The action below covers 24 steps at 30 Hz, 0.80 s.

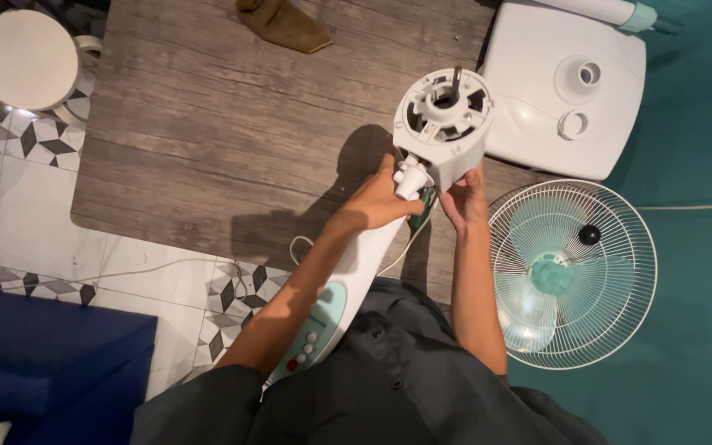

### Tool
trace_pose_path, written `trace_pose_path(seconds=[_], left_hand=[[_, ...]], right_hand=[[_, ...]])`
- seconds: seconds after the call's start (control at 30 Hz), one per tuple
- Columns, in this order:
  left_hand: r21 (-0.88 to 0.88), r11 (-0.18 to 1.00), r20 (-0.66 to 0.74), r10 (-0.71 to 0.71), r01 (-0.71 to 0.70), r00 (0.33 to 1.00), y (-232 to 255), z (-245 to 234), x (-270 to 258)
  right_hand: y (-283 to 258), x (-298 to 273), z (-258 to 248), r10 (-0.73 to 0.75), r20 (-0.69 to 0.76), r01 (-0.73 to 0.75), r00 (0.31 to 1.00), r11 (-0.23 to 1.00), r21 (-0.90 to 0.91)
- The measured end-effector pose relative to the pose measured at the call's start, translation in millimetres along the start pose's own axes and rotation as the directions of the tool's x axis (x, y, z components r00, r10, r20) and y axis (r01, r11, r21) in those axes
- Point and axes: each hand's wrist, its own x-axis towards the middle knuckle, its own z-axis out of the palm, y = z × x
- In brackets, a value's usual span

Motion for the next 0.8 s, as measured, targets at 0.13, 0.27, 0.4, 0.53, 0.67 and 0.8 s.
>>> trace_pose_path(seconds=[0.13, 0.27, 0.4, 0.53, 0.67, 0.8], left_hand=[[0.093, 0.995, -0.006, 0.036, -0.035, 0.999, -6, 4, -1], [0.127, 0.992, 0.012, -0.012, 0.01, 1.0, -4, 3, -5], [0.13, 0.991, 0.016, -0.004, 0.002, 1.0, -5, 7, -8], [0.073, 0.993, 0.005, 0.095, -0.095, 0.996, -5, 6, -17], [0.013, 0.995, 0.022, 0.103, -0.103, 0.994, 2, 4, -28], [0.06, 0.992, -0.004, 0.116, -0.115, 0.993, 9, 3, -34]], right_hand=[[-9, 0, 13, -0.014, 0.048, 0.014, 0.999, 1.0, 0.005], [3, -3, 5, -0.017, 0.09, 0.01, 0.996, 0.997, 0.083], [20, -4, -32, 0.034, 0.068, -0.042, 0.997, 0.992, 0.119], [40, -3, -82, 0.083, 0.064, -0.097, 0.995, 0.961, 0.258], [41, -4, -79, 0.115, 0.04, -0.12, 0.993, 0.978, 0.169], [34, -5, -57, 0.112, 0.056, -0.119, 0.992, 0.983, 0.142]])
